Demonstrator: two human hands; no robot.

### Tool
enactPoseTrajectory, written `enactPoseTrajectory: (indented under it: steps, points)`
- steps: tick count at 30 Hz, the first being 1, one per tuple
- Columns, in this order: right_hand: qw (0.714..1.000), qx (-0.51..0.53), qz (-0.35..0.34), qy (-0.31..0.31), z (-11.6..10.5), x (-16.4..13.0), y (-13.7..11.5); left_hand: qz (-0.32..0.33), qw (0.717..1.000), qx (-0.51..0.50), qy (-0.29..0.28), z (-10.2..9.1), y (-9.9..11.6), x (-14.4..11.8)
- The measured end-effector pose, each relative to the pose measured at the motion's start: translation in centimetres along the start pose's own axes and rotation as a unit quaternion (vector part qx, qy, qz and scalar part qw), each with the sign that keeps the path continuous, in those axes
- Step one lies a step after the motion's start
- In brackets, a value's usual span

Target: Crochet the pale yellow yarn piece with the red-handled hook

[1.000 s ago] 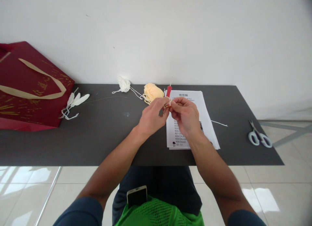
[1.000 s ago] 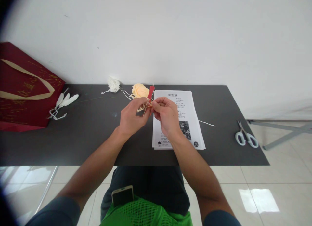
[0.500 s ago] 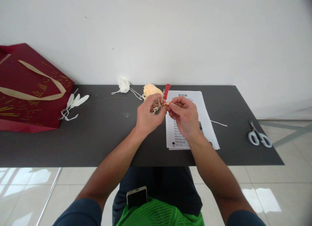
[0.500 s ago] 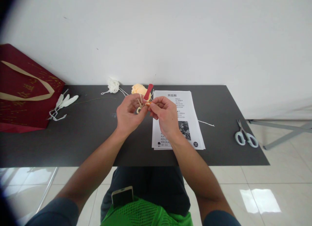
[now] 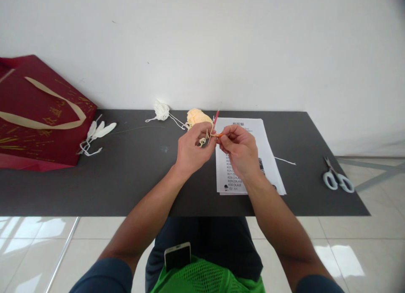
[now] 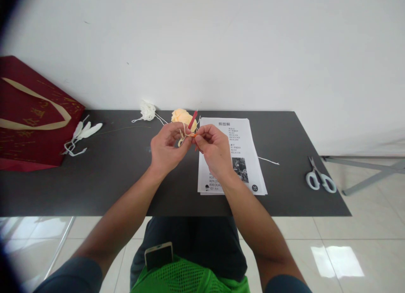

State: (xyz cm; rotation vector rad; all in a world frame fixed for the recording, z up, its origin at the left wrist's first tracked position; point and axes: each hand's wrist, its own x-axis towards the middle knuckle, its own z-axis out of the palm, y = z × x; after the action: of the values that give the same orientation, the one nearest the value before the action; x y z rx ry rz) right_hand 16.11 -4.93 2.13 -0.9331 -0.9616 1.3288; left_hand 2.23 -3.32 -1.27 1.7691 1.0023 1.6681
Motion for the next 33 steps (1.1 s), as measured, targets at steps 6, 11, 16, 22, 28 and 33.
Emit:
enactPoseTrajectory:
  steps: [6, 11, 16, 22, 28, 33]
  points:
    - [1.000, 0.017, 0.019, 0.014, 0.20, -0.09, -0.15, 0.017, 1.000, 0.018, -0.006, -0.07, 0.11, 0.05]
    - [0.999, 0.009, 0.033, 0.028, 0.29, -0.14, -0.48, 0.011, 0.999, 0.034, -0.013, -0.18, 0.26, 0.13]
    - [0.999, 0.003, 0.036, 0.041, 0.28, -0.03, -0.44, 0.005, 0.999, 0.043, -0.021, -0.28, 0.26, 0.13]
    - [0.999, 0.000, 0.033, 0.041, 0.39, 0.03, -0.41, -0.004, 0.999, 0.050, -0.013, -0.34, 0.33, 0.24]
    - [0.999, -0.004, 0.029, 0.029, 0.35, 0.00, -0.28, 0.000, 0.998, 0.068, -0.016, -0.73, 0.47, 0.48]
    - [0.999, -0.002, 0.033, 0.028, 0.17, 0.05, -0.11, 0.008, 0.997, 0.077, -0.021, -0.94, 0.35, 0.56]
